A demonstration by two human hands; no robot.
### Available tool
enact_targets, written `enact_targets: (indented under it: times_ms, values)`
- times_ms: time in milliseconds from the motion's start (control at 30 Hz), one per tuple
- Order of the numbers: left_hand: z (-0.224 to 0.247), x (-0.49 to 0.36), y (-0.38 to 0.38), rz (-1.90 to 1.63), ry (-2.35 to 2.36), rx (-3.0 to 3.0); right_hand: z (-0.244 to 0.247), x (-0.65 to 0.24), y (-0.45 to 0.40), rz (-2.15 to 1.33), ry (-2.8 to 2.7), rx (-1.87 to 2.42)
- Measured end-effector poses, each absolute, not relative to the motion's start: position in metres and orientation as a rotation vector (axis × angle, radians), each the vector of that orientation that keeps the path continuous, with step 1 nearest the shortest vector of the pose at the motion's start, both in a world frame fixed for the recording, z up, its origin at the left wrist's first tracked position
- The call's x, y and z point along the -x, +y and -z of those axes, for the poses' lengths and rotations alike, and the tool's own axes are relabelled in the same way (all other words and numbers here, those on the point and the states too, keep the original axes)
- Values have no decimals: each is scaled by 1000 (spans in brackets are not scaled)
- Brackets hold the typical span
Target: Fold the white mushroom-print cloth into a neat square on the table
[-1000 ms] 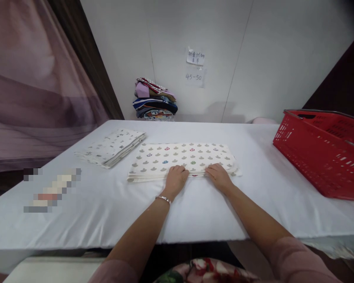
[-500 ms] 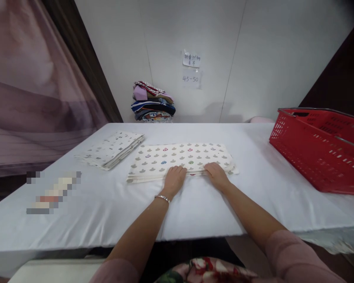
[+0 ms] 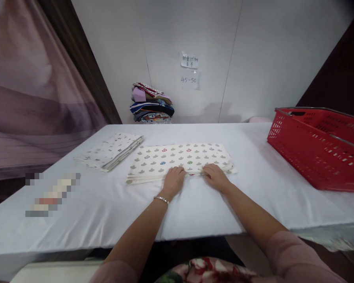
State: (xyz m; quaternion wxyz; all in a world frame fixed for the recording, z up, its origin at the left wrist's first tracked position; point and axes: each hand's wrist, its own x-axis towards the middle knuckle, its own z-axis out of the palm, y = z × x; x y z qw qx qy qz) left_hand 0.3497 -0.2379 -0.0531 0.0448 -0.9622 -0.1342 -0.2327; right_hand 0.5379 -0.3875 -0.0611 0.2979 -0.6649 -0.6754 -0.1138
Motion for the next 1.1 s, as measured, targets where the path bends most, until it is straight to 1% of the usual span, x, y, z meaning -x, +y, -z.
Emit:
enact_targets:
  times_ms: [533,767,1100]
  values:
    - [53,-352,-239,699,-526,2920,68,-542,-383,346,-1689,1818]
    - [52,-355,-239,682,-603,2947,62,-538,-385,283,-1737,1795]
    - [50,-359,-237,676,-635,2970,68,-541,-379,416,-1726,1840]
